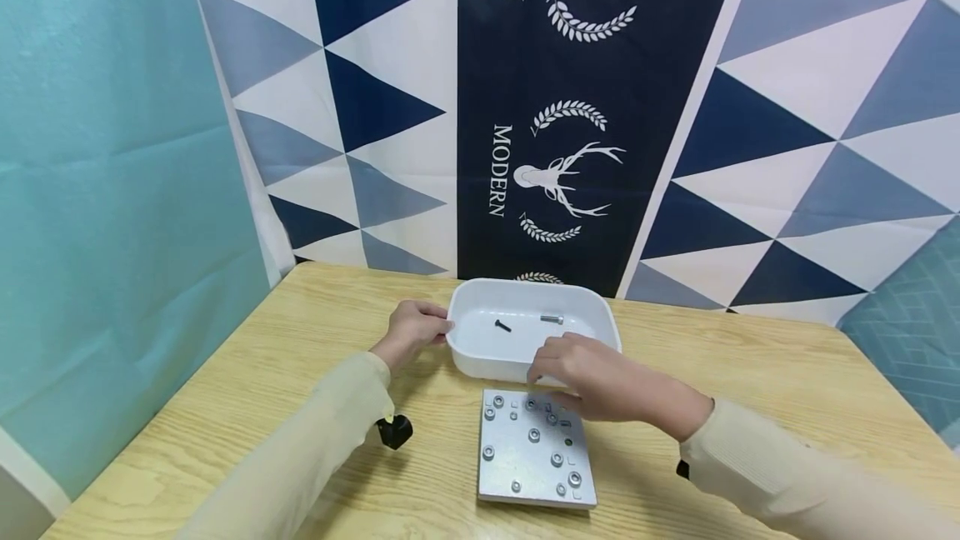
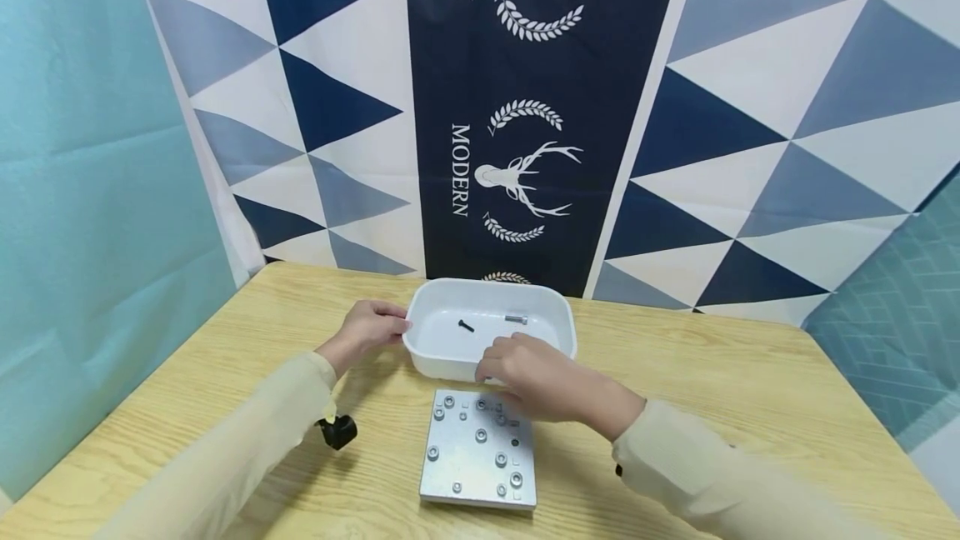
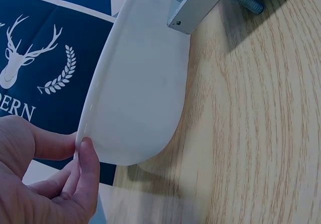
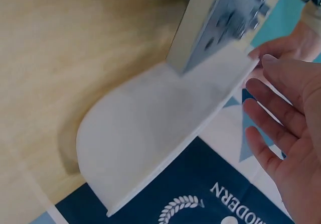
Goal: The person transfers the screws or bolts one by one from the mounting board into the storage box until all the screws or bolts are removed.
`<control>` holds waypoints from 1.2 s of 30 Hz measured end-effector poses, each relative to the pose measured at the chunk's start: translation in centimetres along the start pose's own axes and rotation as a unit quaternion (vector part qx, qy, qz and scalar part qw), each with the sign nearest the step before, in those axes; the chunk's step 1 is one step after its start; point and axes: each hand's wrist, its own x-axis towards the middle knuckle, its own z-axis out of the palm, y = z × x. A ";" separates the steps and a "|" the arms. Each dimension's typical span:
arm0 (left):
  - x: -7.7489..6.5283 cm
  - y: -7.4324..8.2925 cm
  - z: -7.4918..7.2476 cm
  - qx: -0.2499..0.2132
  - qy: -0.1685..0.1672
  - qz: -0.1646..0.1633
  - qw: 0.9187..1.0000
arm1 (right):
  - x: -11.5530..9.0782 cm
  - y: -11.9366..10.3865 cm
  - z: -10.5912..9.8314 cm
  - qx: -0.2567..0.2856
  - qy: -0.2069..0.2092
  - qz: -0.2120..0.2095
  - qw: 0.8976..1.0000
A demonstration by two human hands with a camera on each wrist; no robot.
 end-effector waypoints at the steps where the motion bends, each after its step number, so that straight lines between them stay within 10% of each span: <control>1: 0.0 0.0 0.0 0.001 -0.001 0.001 1.000 | -0.2 -0.3 0.0 0.000 0.002 -0.005 1.000; 36: -0.3 -0.3 0.1 -0.011 -0.003 0.014 1.000 | -6.0 -5.4 0.6 -0.022 0.015 -0.043 0.999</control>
